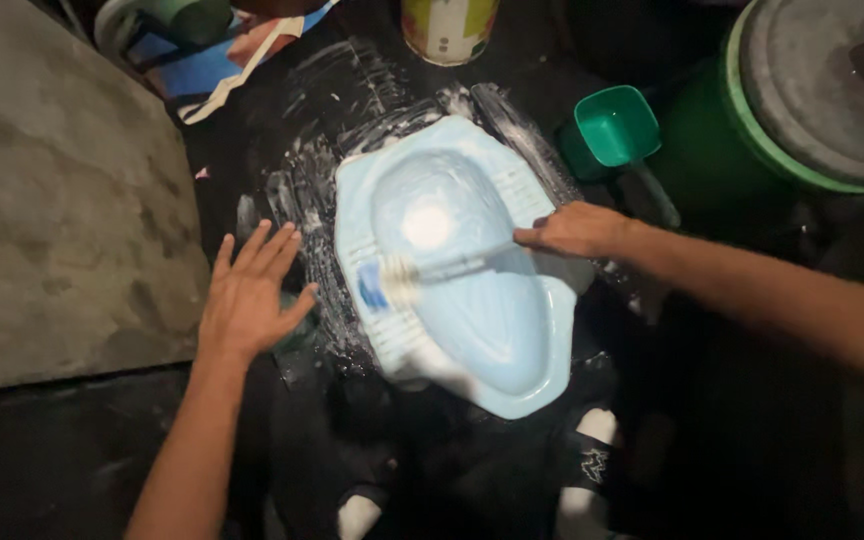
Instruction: The person scrubs a light blue squat toilet pan with a long-handled brush. They repeatedly apply a white cleaning agent and scrub the interior surfaces and footrests. The person occasionally uses a small green scoop to add water to the pan during the process.
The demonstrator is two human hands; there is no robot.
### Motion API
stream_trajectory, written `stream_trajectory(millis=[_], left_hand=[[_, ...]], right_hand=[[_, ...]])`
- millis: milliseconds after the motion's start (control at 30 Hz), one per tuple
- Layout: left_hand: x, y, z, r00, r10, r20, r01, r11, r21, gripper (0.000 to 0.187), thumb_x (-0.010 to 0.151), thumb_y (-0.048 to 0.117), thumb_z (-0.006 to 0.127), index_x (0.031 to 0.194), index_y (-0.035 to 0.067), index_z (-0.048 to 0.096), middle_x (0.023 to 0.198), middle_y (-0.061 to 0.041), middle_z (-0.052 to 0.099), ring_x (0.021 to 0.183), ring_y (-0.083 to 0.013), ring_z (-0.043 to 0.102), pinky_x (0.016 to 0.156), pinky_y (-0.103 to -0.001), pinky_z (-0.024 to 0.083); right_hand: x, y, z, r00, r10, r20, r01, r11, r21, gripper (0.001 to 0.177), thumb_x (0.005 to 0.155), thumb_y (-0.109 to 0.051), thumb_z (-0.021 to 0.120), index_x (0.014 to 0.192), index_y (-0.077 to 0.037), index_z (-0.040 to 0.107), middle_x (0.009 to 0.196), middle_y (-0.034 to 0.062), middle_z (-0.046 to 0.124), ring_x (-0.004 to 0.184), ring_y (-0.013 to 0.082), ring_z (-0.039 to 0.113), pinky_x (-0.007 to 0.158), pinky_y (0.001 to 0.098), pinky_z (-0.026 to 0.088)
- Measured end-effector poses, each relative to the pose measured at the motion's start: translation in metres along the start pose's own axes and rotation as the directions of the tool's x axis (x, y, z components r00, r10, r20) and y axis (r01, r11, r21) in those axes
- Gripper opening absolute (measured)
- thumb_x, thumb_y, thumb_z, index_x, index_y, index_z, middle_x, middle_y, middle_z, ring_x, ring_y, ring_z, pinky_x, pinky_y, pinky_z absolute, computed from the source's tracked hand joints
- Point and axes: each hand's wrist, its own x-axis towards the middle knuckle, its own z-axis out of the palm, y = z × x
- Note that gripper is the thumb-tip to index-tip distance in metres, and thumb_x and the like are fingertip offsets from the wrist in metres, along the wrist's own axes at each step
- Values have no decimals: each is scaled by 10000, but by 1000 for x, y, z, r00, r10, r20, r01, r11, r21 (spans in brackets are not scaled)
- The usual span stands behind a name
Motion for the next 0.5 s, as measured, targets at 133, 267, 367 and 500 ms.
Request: stream_trajectory(millis=[133,267,367,500], left_hand=[[4,1,-4,1000,-14,-3,14,1000,14,710,870,470,635,1471,103,544,1567,-40,491,1505,-251,354,1246,-548,193],[3,2,-3,1000,-6,9,6,1000,29,720,863,473,641,1471,99,544,1561,-48,486,1496,-256,348,1234,-553,193],[4,4,0,1000,-10,9,9,999,53,721,860,484,633,1466,104,543,1569,-36,482,1504,-246,345,1240,-550,194],[3,-1,-1,1000,-14,7,14,999,33,716,872,489,614,1470,103,539,1586,-32,473,1513,-247,334,1245,-542,191]], right_hand=[[2,-3,-15,987,-64,146,65,998,-1,281,1044,-380,434,1221,-190,543,958,130,712,831,349,733,733,468,596],[7,-8,-20,926,173,334,-178,984,-18,328,1060,-424,373,1252,-210,531,924,139,700,842,339,732,792,486,592],[2,-3,-11,956,163,242,-190,977,92,403,1050,-484,373,1236,-183,568,931,157,708,860,362,721,833,519,569],[-9,-1,16,954,-157,254,156,987,23,524,997,-588,418,1167,-132,611,973,169,706,912,396,694,823,525,563]])
